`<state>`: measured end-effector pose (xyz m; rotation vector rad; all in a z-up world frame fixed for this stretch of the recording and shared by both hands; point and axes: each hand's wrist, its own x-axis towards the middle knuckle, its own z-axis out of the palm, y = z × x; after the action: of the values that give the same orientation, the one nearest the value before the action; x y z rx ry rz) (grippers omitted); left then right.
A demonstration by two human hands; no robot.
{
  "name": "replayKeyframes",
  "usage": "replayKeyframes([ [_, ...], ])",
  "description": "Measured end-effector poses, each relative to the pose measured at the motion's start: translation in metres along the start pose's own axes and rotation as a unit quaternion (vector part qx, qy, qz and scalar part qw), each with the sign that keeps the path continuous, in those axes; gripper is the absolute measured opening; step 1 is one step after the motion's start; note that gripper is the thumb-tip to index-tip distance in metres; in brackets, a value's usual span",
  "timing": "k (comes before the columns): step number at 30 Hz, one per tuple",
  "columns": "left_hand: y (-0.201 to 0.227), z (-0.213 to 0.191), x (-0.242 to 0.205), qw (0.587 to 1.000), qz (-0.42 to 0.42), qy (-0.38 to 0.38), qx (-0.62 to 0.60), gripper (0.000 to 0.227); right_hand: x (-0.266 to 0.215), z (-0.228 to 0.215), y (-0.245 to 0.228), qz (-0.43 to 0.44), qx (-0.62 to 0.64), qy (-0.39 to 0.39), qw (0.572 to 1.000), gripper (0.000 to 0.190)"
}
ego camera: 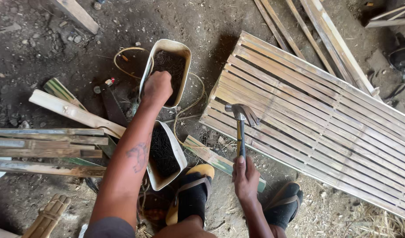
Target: The person hammers nails into a bamboo mat to secure the slats together. They repeatedly pick nails from a container and drive them into the mat using a hammer. The person then lifts the mat and places it against a bamboo pole.
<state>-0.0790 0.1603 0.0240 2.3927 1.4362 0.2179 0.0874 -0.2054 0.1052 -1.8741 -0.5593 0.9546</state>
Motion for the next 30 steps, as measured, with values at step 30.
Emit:
replayKeyframes([
  [30, 0.130, 0.096, -0.036, 0.920, 0.044, 0.212, -0.327, 0.009, 0.063, 0.016, 0.008, -0.059, -0.248, -0.006, 0.967, 0.051],
])
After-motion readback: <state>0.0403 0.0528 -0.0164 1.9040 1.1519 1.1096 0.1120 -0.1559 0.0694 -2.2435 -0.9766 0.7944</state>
